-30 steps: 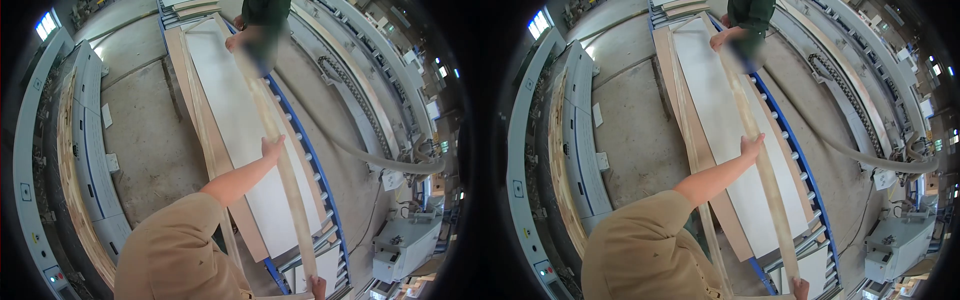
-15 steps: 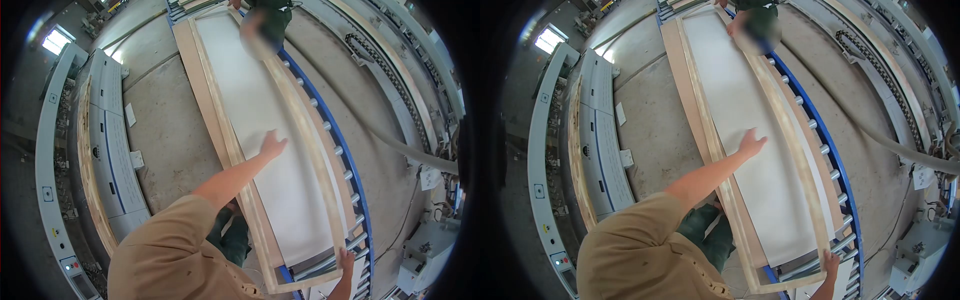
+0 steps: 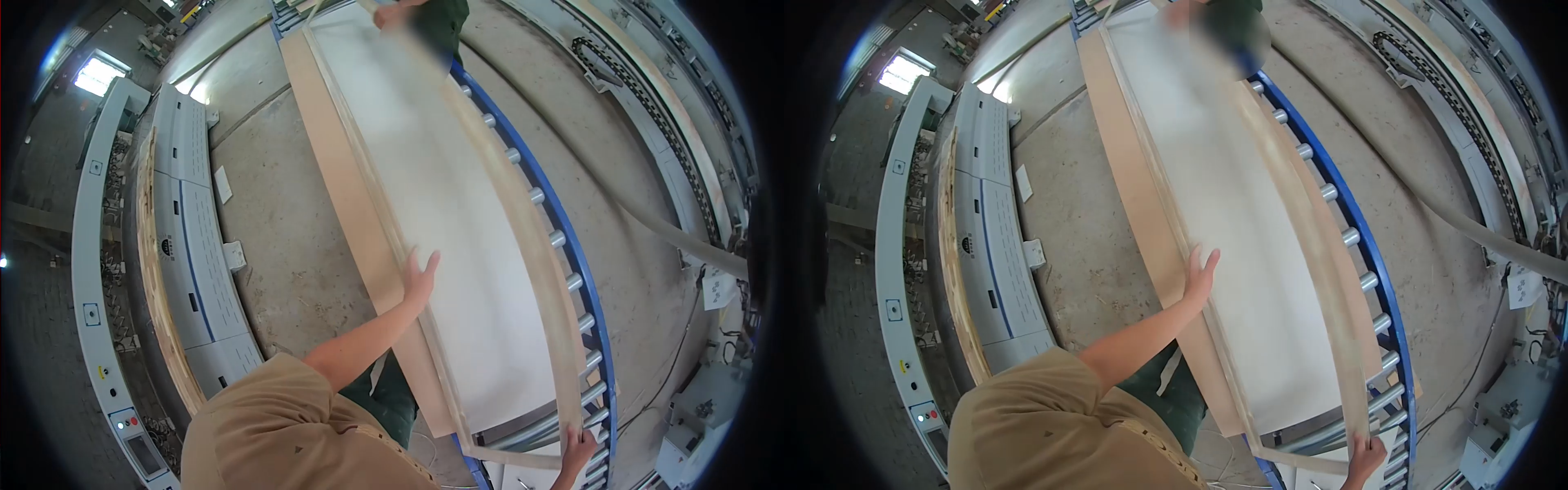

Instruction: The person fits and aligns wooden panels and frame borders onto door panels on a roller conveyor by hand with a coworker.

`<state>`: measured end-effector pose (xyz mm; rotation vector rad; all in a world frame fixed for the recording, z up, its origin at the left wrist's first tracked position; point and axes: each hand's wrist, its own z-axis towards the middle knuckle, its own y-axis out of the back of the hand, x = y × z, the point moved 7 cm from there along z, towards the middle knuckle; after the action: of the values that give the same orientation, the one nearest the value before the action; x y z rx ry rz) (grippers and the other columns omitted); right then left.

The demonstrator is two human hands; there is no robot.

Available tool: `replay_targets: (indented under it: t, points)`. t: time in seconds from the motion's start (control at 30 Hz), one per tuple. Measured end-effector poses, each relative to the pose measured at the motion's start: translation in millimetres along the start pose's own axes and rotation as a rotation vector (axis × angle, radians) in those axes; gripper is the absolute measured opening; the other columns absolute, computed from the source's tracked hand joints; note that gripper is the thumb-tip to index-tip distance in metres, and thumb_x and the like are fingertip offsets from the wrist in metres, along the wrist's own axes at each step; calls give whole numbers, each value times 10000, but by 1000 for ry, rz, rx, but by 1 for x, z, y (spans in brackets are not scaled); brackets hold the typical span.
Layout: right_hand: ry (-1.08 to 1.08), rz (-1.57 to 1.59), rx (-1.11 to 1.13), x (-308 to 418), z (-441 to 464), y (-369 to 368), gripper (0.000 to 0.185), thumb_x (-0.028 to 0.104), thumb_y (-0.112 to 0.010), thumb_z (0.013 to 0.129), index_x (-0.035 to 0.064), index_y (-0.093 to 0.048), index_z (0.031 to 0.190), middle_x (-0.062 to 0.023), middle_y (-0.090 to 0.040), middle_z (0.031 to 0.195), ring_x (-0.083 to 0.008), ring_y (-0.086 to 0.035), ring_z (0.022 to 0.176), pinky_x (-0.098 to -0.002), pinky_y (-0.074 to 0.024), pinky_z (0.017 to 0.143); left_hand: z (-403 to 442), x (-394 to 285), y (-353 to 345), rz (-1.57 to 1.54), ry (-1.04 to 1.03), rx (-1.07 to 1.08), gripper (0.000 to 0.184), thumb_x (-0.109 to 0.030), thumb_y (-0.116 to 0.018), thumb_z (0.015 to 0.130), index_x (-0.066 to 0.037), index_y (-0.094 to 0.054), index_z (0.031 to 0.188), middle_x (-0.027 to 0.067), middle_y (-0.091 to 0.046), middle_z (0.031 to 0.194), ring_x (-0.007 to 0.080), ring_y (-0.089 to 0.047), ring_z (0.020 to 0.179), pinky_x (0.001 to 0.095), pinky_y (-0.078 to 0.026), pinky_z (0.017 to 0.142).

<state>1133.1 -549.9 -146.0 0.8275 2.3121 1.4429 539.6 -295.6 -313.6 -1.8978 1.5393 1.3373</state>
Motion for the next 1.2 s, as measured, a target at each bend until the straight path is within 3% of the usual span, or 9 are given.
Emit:
replay_targets:
  t: [0.07, 0.1, 0.2, 0.4, 0.6, 0.63, 0.67, 0.73, 1.2]
  points:
    - [285, 200, -432, 50, -67, 75, 427, 168, -801, 717, -56, -449, 625, -171, -362, 543, -270, -307, 526, -444, -259, 511, -22, -78, -30, -473, -45, 243, 915, -635, -560, 904, -84, -209, 1544, 206, -344, 1502, 357, -376, 1369, 475, -363, 1093]
    - [223, 110, -312, 31, -80, 86, 261, 87, -769, 716, -43, -543, 719, -180, -554, 688, -292, -503, 611, -423, -399, 573, -45, -136, -39, -703, -36, 422, 952, -674, -549, 889, -106, -175, 1557, 206, -312, 1524, 351, -405, 1355, 485, -389, 1068]
    - [216, -108, -392, 81, -144, 148, 311, 302, -791, 831, 4, -711, 793, -106, -675, 705, -279, -579, 603, -389, -459, 586, -94, -259, -44, -853, -155, 556, 976, -674, -558, 885, -105, -140, 1557, 180, -431, 1387, 302, -534, 1175, 440, -465, 928]
    - [498, 54, -750, 137, -219, 158, 161, 127, -861, 721, 62, -716, 749, -87, -676, 720, -309, -630, 692, -426, -511, 664, -108, -313, -43, -680, -102, 475, 813, -369, -717, 878, -117, -238, 1484, 106, -494, 1212, 201, -542, 1002, 370, -479, 809]
    - [466, 93, -661, 119, -201, 33, 222, 71, -822, 762, 32, -728, 959, -159, -711, 1042, -321, -655, 1060, -387, -553, 873, -55, -192, -27, -688, 26, 353, 532, -112, -614, 865, -78, -356, 1330, 97, -576, 1089, 213, -587, 963, 385, -515, 811]
    - [482, 127, -694, 130, -202, 9, 252, -12, -720, 703, -13, -613, 931, -194, -659, 1011, -354, -637, 934, -429, -509, 791, -43, -163, -23, -688, 35, 373, 473, -115, -595, 900, -83, -365, 1312, 107, -597, 1110, 223, -599, 937, 391, -528, 793]
    - [248, 383, -428, 103, -189, -41, 441, -67, -685, 688, 13, -586, 1110, -205, -600, 1257, -404, -560, 1193, -457, -448, 1015, -32, -140, -19, -691, 45, 394, 414, -118, -577, 935, -88, -373, 1295, 117, -617, 1131, 234, -612, 911, 398, -541, 775]
    - [430, 226, -478, 107, -182, -89, 383, 75, -769, 687, 10, -594, 1022, -186, -622, 1074, -406, -582, 1034, -513, -422, 956, -21, -108, -11, -676, 63, 433, 384, -111, -543, 961, -83, -371, 1303, 145, -626, 1168, 240, -618, 900, 405, -548, 787]
    - [342, 278, -123, 158, -162, -252, 776, 85, -871, 582, 148, -575, 1296, -131, -569, 1137, -346, -538, 1095, -476, -409, 941, 62, 49, 46, -509, 227, 341, 431, -168, -572, 981, -49, -397, 1357, 172, -543, 1366, 267, -577, 1156, 432, -497, 974]
